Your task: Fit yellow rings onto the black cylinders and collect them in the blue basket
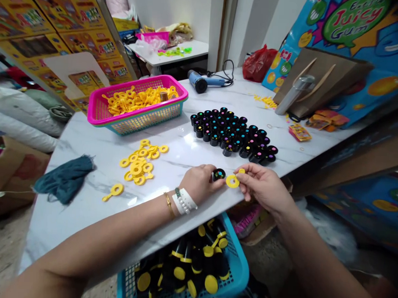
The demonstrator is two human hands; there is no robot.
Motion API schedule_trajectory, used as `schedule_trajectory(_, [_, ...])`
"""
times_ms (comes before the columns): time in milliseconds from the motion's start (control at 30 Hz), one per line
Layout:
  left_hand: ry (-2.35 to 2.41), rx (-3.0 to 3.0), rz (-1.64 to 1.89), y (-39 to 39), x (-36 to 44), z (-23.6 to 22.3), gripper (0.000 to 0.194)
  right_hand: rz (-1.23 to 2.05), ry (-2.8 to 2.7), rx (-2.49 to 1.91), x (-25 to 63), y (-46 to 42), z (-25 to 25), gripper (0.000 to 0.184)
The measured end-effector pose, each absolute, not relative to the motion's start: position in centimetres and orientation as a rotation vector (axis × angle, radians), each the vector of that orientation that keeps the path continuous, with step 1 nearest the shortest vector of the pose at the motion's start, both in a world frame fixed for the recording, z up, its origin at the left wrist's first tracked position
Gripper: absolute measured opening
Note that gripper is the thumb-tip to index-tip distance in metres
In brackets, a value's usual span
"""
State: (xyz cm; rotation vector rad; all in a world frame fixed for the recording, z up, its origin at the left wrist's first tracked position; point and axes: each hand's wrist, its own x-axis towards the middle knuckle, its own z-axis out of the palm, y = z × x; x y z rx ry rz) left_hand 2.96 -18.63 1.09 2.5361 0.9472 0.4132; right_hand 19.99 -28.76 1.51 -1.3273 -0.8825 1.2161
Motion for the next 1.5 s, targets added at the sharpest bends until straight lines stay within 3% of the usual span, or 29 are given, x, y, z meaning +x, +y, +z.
schedule_trajectory(533, [0.895, 2.359, 0.446, -19.5, 1.7, 1.0, 0.026, 1.023, -1.000, -1.533, 16.7, -26.3, 1.1, 0.033])
schedule_trajectory(800, [0.841, 1.613, 0.319, -18.9, 2.0, 2.3, 0.029, 0.783, -1.103, -1.594, 16.3, -26.9, -0.2, 0.025])
schedule_trajectory(933, [0.867, 1.583, 0.355, -19.5, 2.3, 1.9, 0.024, 0.649, -1.127, -1.604, 16.1, -27.0, -0.6, 0.025])
schedule_trajectory(1133, [0.856, 2.089, 0.600, -20.8, 1.6, 1.5, 0.035, 0.866, -1.089, -1.441, 16.7, -27.0, -0.3, 0.028])
schedule_trajectory(1233, [0.823, 2.300, 0.690, -20.7, 1.5, 1.0, 0.030, 1.072, -1.012, -1.328, 17.6, -26.7, 0.1, 0.036])
schedule_trajectory(1500, [0.708, 2.375, 0.549, -19.0, 1.5, 0.6, 0.028, 1.589, -0.916, -1.302, 20.4, -24.7, 2.1, 0.036])
